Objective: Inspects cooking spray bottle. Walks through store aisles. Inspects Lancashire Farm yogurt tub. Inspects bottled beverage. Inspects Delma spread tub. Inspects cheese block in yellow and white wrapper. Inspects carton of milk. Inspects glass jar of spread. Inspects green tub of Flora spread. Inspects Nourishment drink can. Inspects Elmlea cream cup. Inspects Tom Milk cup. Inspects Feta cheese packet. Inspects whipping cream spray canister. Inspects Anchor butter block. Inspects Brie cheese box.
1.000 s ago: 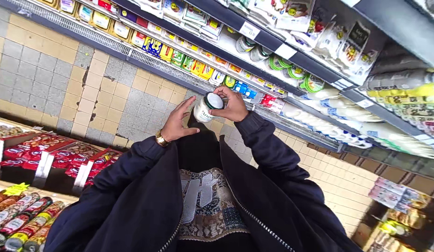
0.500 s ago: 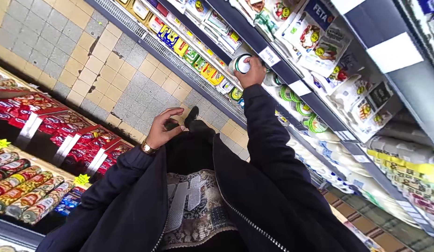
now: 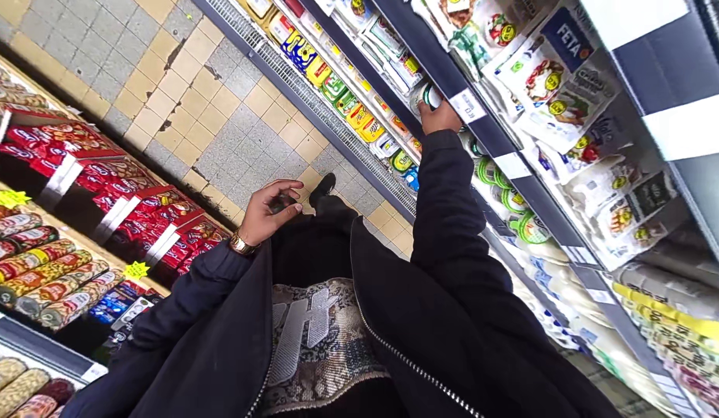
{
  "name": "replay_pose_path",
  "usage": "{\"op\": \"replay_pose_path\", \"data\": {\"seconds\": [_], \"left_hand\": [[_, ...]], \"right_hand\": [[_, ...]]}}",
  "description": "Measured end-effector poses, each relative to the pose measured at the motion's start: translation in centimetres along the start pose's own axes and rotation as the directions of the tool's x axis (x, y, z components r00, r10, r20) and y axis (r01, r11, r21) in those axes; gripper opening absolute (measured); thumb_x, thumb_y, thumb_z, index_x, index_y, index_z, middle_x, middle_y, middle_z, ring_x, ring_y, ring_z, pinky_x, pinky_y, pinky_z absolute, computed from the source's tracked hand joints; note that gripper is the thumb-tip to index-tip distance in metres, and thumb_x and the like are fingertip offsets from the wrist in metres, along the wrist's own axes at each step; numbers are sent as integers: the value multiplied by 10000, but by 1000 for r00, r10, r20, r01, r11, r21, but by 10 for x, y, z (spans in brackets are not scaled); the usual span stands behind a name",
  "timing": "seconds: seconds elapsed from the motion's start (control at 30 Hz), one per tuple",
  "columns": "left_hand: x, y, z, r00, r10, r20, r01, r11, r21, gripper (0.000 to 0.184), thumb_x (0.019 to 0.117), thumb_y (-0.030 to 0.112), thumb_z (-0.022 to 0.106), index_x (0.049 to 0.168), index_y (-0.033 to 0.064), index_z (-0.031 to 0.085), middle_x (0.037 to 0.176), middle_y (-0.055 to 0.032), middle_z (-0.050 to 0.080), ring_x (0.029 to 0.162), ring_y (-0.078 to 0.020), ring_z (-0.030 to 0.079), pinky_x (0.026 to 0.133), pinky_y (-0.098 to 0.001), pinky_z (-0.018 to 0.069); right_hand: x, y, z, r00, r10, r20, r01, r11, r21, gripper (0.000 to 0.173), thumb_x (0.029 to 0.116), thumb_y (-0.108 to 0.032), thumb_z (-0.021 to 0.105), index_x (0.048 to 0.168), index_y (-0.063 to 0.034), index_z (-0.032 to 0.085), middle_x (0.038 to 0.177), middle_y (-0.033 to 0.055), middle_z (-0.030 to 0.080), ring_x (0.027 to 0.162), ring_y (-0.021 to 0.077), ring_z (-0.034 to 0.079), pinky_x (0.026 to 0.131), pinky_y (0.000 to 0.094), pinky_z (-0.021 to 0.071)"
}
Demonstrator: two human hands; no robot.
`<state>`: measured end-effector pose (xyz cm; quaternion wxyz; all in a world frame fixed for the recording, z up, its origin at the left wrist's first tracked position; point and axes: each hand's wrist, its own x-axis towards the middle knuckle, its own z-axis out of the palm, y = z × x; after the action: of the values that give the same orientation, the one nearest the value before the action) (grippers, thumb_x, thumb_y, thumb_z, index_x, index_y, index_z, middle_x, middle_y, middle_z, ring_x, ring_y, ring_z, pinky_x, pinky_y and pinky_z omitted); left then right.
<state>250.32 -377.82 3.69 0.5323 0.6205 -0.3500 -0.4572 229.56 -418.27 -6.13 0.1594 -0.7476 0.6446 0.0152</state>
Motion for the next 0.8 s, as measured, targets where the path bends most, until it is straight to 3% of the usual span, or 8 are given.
{"op": "replay_pose_path", "data": {"seconds": [0.17,0.27,0.37,0.4,0.47,0.63,0.7,0.8], "left_hand": [[-2,2,1,1000,15,18,-15,1000,2,401,949,178,682,1287,-30,628,1289,-142,665,1034,-190,691,831,-341,596],[-1,7,-1,998,40,41,-40,999,3,387,949,163,675,1274,-42,630,1278,-147,668,1005,-183,696,817,-334,601],[2,15,-6,994,79,74,-79,997,0,376,955,150,668,1271,-48,628,1274,-152,669,1017,-194,700,830,-345,604],[3,18,-9,991,94,92,-95,996,-2,374,957,154,667,1270,-48,628,1275,-154,669,1029,-200,698,839,-351,602],[5,25,-14,984,126,124,-125,992,-10,377,954,155,670,1267,-51,629,1278,-157,667,1044,-206,694,852,-355,598],[2,52,-33,946,240,216,-233,971,-58,372,958,181,681,1248,-47,638,1257,-152,674,1035,-207,694,861,-356,595],[-3,61,-41,925,278,259,-268,961,-72,369,964,201,678,1239,-42,643,1248,-147,677,1031,-198,691,863,-352,592],[-13,69,-51,891,332,310,-311,943,-118,352,972,206,674,1233,-28,646,1234,-139,682,1031,-192,688,858,-350,591]], "right_hand": [[-1,2,2,1000,-3,-22,2,1000,-24,683,931,-546,635,1409,-59,593,1445,236,562,1378,414,498,1120,651,343],[-9,4,2,997,-57,-47,55,998,-37,623,922,-511,658,1399,-113,618,1408,226,597,1337,437,530,1083,691,358],[-36,10,1,978,-196,-67,197,980,7,618,900,-476,697,1431,-177,593,1436,228,561,1345,479,484,1085,736,275],[-51,11,2,960,-252,-121,261,963,62,587,899,-457,710,1397,-161,623,1469,226,530,1352,476,468,1105,719,253],[-89,14,1,905,-336,-261,389,902,187,476,925,-408,700,1297,-110,696,1516,209,503,1343,454,500,1113,654,314],[-214,-4,-39,777,-322,-541,590,674,445,335,938,-292,692,1129,-22,745,1330,221,649,1240,337,627,1026,518,502],[-267,-14,-53,765,-283,-578,614,590,525,330,940,-296,708,1086,-3,751,1280,215,674,1205,296,652,1000,464,543],[-338,-30,-60,794,-242,-558,594,507,625,326,960,-310,691,1058,-2,738,1190,176,711,1133,256,683,953,453,575]]}}
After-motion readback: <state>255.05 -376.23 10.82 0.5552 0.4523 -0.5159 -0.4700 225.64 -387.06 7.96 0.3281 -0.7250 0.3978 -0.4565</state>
